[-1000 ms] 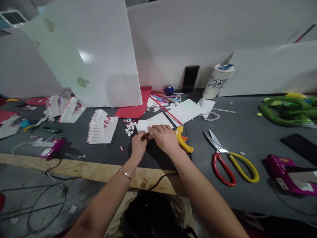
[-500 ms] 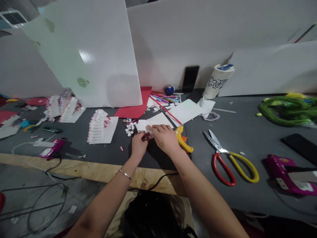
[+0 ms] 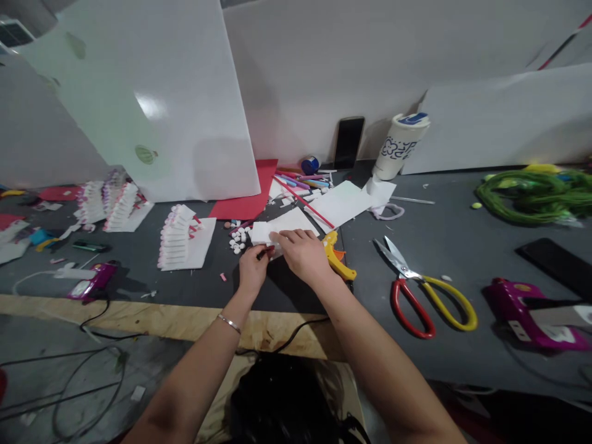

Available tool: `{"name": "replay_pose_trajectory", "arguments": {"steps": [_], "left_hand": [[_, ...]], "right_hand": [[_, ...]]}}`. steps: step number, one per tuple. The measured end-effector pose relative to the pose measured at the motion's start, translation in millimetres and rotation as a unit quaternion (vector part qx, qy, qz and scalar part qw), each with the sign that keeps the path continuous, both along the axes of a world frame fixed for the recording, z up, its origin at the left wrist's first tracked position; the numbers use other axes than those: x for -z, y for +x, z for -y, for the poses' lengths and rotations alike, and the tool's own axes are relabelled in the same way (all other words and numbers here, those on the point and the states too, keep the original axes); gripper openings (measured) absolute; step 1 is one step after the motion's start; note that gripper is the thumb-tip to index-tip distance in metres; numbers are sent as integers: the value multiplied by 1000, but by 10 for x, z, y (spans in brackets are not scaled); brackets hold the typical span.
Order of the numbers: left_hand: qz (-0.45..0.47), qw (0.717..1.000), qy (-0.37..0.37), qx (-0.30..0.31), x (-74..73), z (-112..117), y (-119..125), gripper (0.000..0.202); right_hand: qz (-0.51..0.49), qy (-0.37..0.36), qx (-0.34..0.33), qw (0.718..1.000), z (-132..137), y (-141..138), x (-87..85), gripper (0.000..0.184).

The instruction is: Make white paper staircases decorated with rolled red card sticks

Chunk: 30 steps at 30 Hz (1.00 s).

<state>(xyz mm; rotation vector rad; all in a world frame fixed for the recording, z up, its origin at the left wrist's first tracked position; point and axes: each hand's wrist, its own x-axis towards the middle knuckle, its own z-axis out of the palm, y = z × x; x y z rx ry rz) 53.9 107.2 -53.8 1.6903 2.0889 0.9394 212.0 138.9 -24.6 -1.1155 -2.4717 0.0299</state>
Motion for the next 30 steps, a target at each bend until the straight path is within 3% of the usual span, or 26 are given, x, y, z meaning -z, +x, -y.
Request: {"name": "replay_pose_trajectory", "arguments": {"steps": [22, 30], "left_hand": [[-55, 998, 14, 15, 4, 19, 30, 20], [-56, 998, 3, 9, -3, 22, 42, 11]], "right_hand": [[17, 2, -15, 1000, 9, 15, -11, 46], [13, 9, -16, 1000, 18, 13, -28, 45]]}}
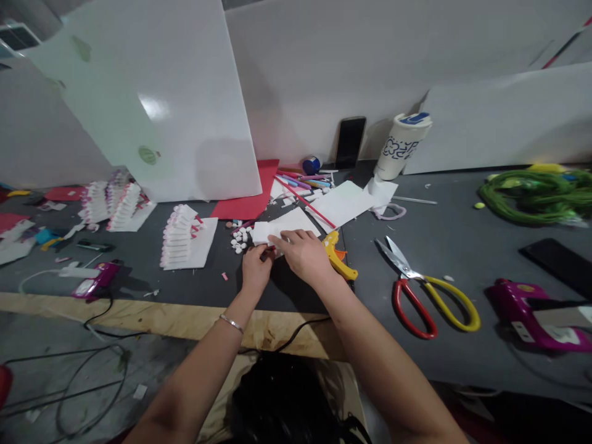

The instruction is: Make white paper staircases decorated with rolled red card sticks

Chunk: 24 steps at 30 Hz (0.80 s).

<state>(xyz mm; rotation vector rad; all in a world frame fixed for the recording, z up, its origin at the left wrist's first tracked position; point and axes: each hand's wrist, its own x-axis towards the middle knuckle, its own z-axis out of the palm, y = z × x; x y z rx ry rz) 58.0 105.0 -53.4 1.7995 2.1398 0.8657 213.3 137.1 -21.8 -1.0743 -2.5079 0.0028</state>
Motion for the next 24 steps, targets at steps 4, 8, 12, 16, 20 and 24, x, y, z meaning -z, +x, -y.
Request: {"name": "replay_pose_trajectory", "arguments": {"steps": [4, 8, 12, 16, 20, 24], "left_hand": [[5, 1000, -3, 1, -16, 5, 1, 13], [-5, 1000, -2, 3, -18, 5, 0, 12], [-13, 1000, 1, 5, -7, -1, -3, 13], [-8, 1000, 3, 9, 1, 2, -7, 15], [-5, 1000, 4, 5, 5, 13, -4, 15], [-10, 1000, -2, 1, -2, 16, 7, 13]], "right_hand": [[-11, 0, -6, 1000, -6, 0, 14, 46], [-25, -7, -4, 1000, -14, -3, 31, 48], [-32, -12, -3, 999, -22, 3, 45, 49], [-45, -9, -2, 999, -33, 22, 64, 51], [-91, -9, 1, 996, -67, 56, 58, 54], [-152, -2, 9, 988, -107, 125, -37, 56]]}}
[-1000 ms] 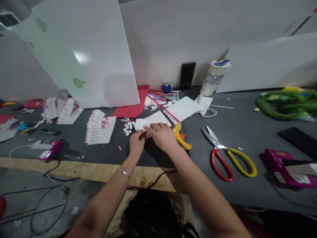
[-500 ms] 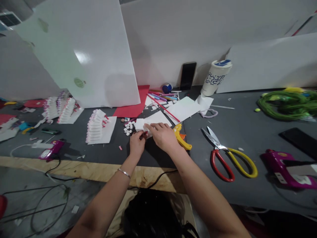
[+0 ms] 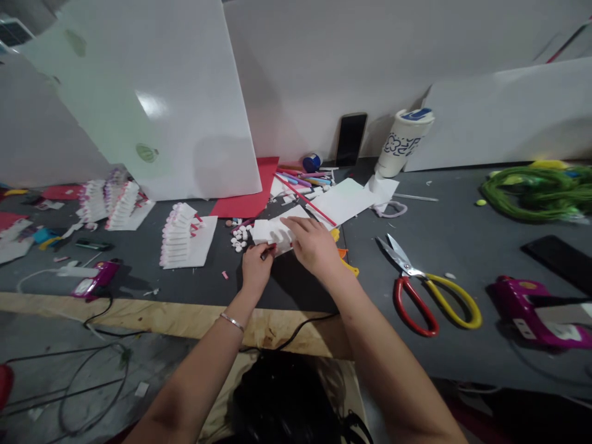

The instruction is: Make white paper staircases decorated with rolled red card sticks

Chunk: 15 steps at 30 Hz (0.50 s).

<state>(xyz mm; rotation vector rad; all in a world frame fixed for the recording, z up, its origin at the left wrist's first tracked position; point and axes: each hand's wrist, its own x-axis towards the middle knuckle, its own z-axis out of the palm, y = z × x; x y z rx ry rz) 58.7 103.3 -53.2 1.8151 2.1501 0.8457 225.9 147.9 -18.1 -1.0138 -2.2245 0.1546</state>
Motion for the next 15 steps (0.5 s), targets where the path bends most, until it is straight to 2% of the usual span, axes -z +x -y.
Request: {"name": "replay_pose_trajectory", "arguments": {"steps": [6, 9, 12, 15], "left_hand": [[4, 1000, 7, 5, -6, -2, 2, 10], [15, 1000, 22, 11, 2, -5, -5, 8], [10, 999, 30, 18, 12, -9, -6, 8], [-13, 999, 34, 30, 23, -5, 3, 8]], "right_hand": [[-22, 8, 43, 999, 45, 199, -275, 55], [-13, 2, 55, 998, 123, 332, -359, 54], [-5, -7, 58, 998, 217, 461, -343, 52], [-3, -20, 61, 998, 303, 546, -230, 49]]}}
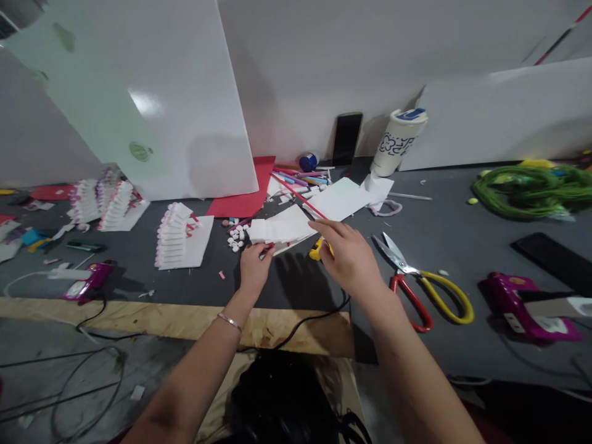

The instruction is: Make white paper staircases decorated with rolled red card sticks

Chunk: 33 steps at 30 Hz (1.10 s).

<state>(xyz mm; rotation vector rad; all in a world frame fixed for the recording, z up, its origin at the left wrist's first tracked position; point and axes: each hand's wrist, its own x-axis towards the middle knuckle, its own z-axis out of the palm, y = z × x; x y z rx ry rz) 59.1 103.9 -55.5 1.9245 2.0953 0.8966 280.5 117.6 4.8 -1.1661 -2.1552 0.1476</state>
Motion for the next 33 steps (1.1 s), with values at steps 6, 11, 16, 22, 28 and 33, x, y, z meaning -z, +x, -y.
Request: {"name": "replay_pose_trajectory", "arguments": {"steps": [6, 11, 16, 22, 28, 33], "left_hand": [[-5, 1000, 10, 21, 14, 9, 13, 10], [16, 999, 21, 20, 23, -4, 7, 13], [20, 999, 19, 23, 46, -10, 5, 17], [12, 1000, 13, 22, 44, -3, 6, 16], [4, 1000, 2, 22, 14, -7, 27, 17], [13, 1000, 3, 19, 11, -23, 65, 19]], "right_hand": [[36, -18, 6, 999, 31, -102, 229, 48], [101, 0, -32, 994, -118, -447, 196, 38], [137, -26, -20, 990, -223, -692, 222, 23], [106, 0, 7, 994, -227, -727, 358, 18], [85, 12, 11, 996, -239, -727, 400, 18], [81, 10, 11, 997, -256, -722, 413, 19]]}}
